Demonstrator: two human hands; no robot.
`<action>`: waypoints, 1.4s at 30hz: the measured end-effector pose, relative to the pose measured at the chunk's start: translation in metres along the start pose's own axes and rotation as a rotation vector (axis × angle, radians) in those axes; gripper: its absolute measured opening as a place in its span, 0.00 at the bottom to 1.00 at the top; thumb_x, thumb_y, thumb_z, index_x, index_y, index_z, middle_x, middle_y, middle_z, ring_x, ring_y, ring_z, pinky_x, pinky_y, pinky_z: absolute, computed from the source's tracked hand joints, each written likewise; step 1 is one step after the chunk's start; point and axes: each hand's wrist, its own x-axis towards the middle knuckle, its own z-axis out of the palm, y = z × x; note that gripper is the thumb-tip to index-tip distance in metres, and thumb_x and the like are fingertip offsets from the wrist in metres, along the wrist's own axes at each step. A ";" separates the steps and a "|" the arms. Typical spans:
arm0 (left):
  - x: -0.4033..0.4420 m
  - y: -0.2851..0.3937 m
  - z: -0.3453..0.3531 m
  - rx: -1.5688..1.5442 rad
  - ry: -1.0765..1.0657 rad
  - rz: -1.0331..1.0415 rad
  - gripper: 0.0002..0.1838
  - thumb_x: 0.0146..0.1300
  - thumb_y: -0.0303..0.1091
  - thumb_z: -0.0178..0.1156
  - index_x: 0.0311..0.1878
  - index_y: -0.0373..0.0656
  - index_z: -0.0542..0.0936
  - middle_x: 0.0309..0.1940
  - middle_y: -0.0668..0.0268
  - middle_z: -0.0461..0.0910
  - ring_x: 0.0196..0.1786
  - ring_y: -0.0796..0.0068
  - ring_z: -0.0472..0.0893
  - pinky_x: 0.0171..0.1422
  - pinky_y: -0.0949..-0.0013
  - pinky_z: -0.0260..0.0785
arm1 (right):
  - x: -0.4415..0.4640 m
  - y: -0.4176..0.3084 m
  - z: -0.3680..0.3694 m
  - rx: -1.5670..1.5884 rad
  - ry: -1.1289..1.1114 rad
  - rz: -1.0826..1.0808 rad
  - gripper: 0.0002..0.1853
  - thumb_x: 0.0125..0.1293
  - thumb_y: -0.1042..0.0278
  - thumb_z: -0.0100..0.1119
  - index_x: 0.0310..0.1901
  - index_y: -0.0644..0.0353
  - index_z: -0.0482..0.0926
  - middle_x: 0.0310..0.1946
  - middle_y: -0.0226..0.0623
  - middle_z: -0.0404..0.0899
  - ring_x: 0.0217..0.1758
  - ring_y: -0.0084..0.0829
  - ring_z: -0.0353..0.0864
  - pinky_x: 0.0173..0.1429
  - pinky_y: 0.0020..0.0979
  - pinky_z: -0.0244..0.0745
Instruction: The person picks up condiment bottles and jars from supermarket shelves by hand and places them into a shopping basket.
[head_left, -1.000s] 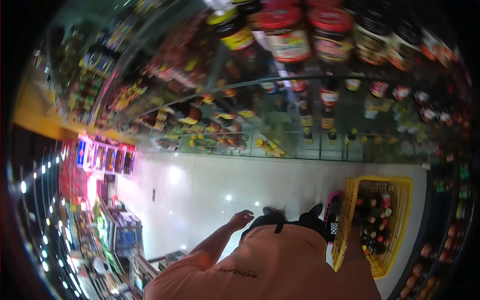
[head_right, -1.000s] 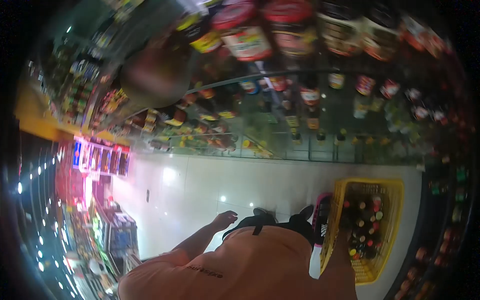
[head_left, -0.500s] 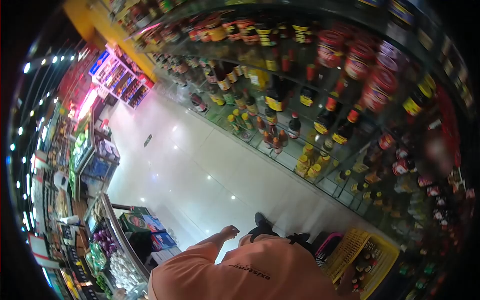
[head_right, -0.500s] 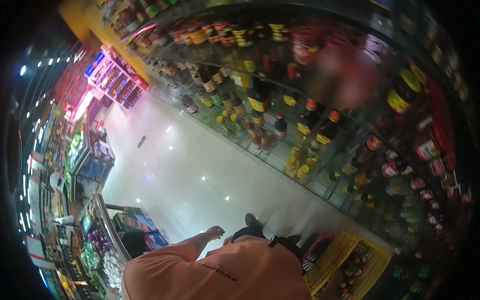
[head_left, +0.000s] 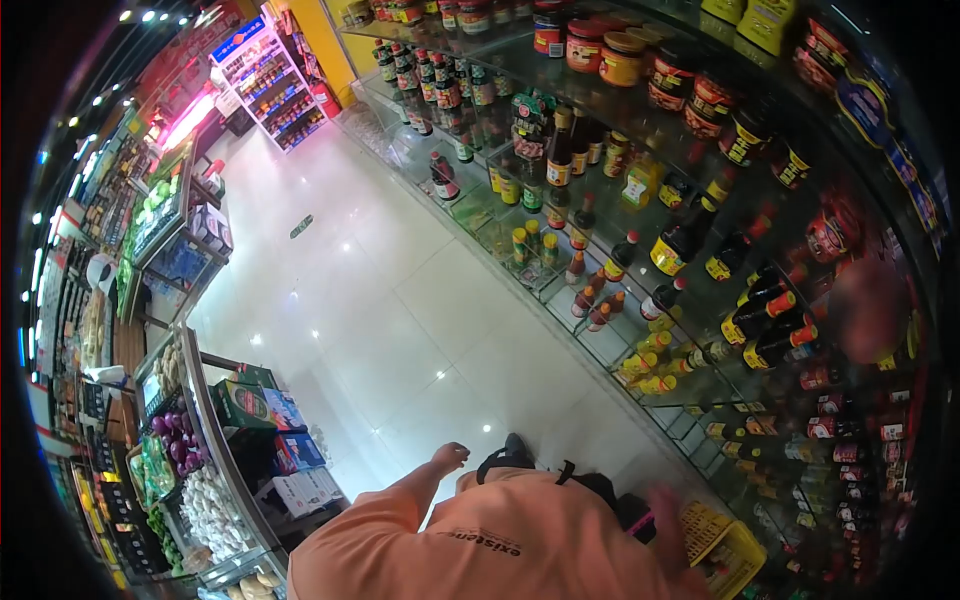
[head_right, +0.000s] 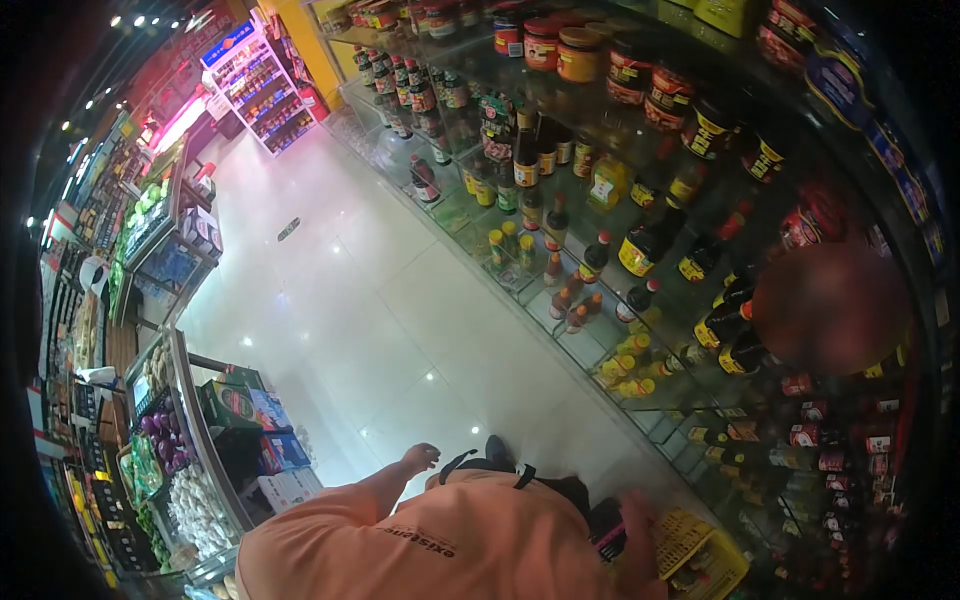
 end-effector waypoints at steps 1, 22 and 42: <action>0.006 -0.012 -0.013 -0.070 0.002 -0.063 0.18 0.67 0.43 0.63 0.51 0.38 0.84 0.36 0.61 0.87 0.33 0.70 0.85 0.38 0.67 0.78 | 0.007 -0.013 0.011 -0.043 -0.060 -0.140 0.20 0.70 0.63 0.58 0.61 0.61 0.76 0.52 0.47 0.81 0.51 0.42 0.82 0.55 0.40 0.78; 0.042 0.092 -0.088 -0.388 0.306 -0.082 0.18 0.68 0.37 0.60 0.53 0.32 0.81 0.41 0.56 0.86 0.40 0.67 0.86 0.45 0.65 0.79 | 0.236 -0.268 0.022 0.232 -0.323 0.171 0.08 0.70 0.65 0.57 0.45 0.58 0.77 0.33 0.36 0.79 0.24 0.31 0.79 0.26 0.32 0.75; 0.118 0.015 -0.293 -0.617 0.346 -0.346 0.19 0.68 0.40 0.60 0.55 0.37 0.81 0.42 0.57 0.87 0.36 0.68 0.86 0.32 0.68 0.74 | 0.310 -0.644 0.199 -0.201 -0.557 0.029 0.15 0.65 0.62 0.61 0.50 0.61 0.76 0.32 0.36 0.81 0.26 0.29 0.80 0.27 0.32 0.76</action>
